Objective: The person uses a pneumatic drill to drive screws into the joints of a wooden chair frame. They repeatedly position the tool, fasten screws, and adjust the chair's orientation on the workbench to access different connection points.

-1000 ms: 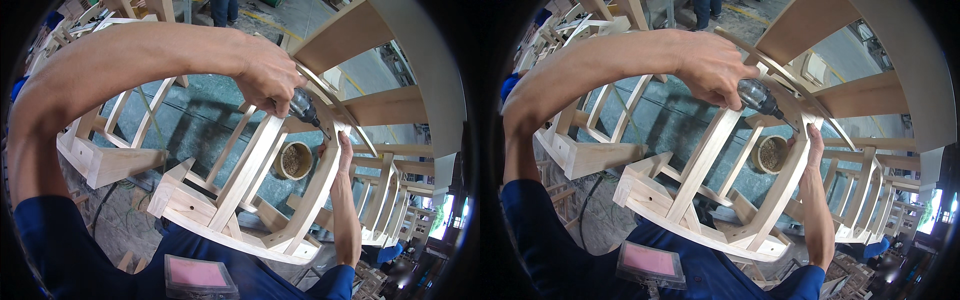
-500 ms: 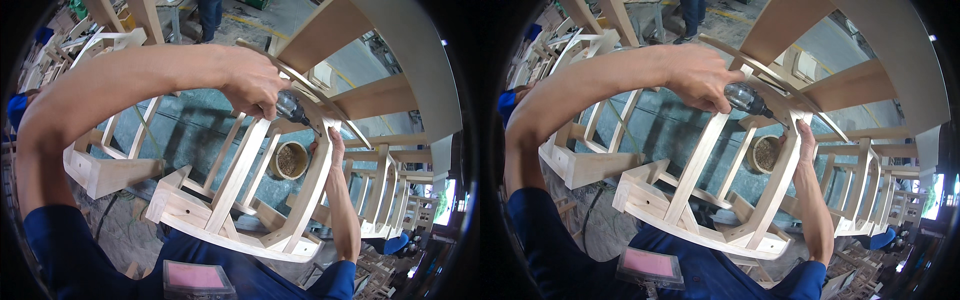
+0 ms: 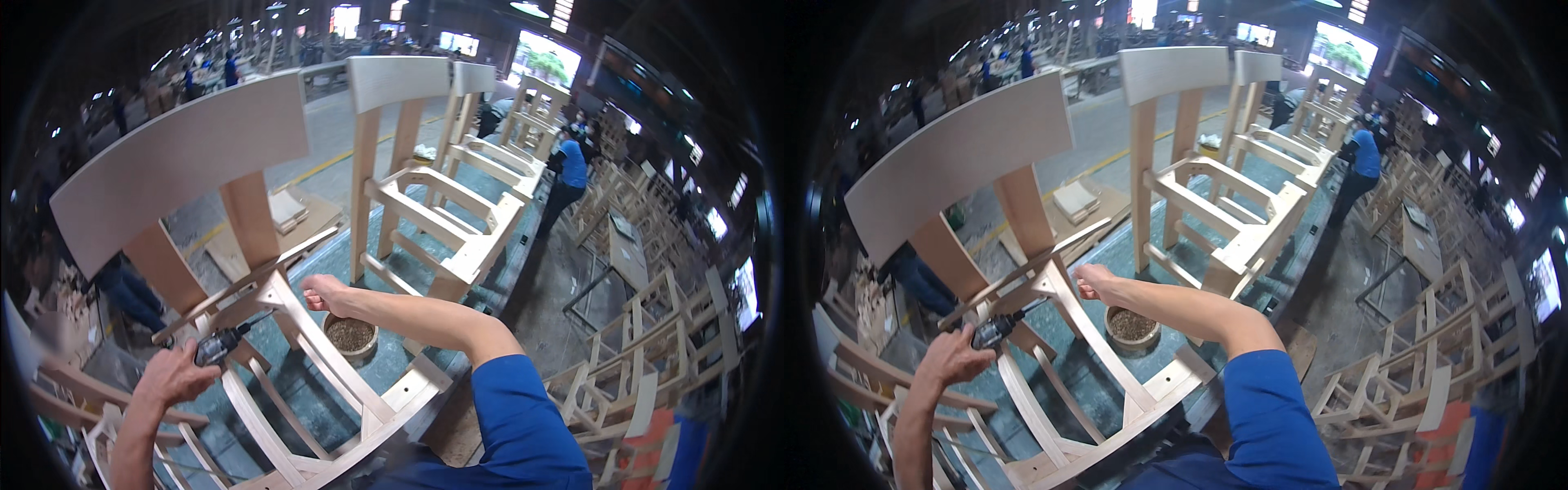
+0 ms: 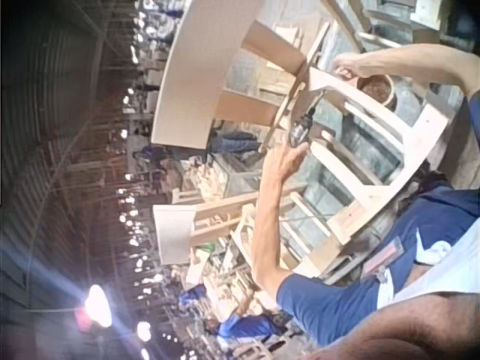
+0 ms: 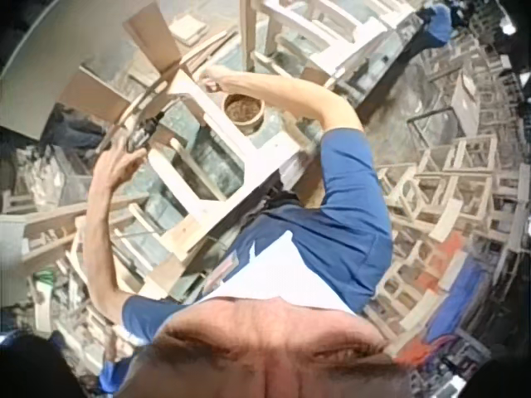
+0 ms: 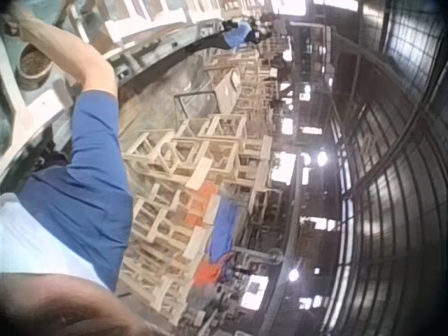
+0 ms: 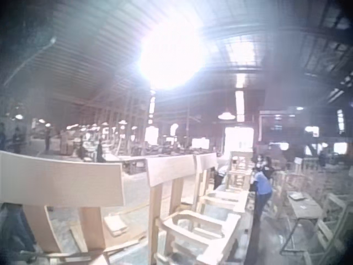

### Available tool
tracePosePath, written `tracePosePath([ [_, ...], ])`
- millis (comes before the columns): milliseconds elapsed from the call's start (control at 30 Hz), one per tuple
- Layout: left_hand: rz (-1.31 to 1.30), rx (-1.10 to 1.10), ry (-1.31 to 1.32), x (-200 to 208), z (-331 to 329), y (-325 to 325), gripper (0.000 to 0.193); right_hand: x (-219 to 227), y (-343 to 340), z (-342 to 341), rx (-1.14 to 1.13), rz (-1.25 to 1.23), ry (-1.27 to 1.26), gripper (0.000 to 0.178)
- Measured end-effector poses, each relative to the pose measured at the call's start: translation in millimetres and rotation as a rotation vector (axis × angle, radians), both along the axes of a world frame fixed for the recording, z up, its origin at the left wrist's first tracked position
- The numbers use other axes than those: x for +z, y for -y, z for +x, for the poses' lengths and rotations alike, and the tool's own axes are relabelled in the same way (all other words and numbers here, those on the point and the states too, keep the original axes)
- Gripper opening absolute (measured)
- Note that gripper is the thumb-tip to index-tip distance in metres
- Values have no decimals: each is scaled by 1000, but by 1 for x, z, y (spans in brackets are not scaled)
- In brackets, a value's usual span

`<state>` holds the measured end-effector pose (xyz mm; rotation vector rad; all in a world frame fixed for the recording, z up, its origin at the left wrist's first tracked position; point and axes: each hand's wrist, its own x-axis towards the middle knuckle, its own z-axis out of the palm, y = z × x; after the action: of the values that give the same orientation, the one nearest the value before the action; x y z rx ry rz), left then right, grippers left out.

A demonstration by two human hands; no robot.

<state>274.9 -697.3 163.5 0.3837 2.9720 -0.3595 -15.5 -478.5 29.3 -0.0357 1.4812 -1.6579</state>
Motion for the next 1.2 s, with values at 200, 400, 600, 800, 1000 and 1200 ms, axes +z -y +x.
tracePosePath([
  [200,104,111,-72,36,42,-29,19,61,-79,6,-73,-317,7,23],
  [400,889,405,-222,73,79,-113,19,61,-106,7,-138,-395,-12,20],
  [600,1234,474,-247,87,83,-181,21,51,-106,36,-2,-458,92,19],
  [800,1510,861,-341,98,83,-228,25,90,-120,46,228,-507,91,14],
  [1000,1284,582,-343,58,83,-256,20,123,-124,42,284,-659,97,13],
  [1200,1093,441,-425,47,68,-287,20,133,-118,40,358,-839,222,15],
])
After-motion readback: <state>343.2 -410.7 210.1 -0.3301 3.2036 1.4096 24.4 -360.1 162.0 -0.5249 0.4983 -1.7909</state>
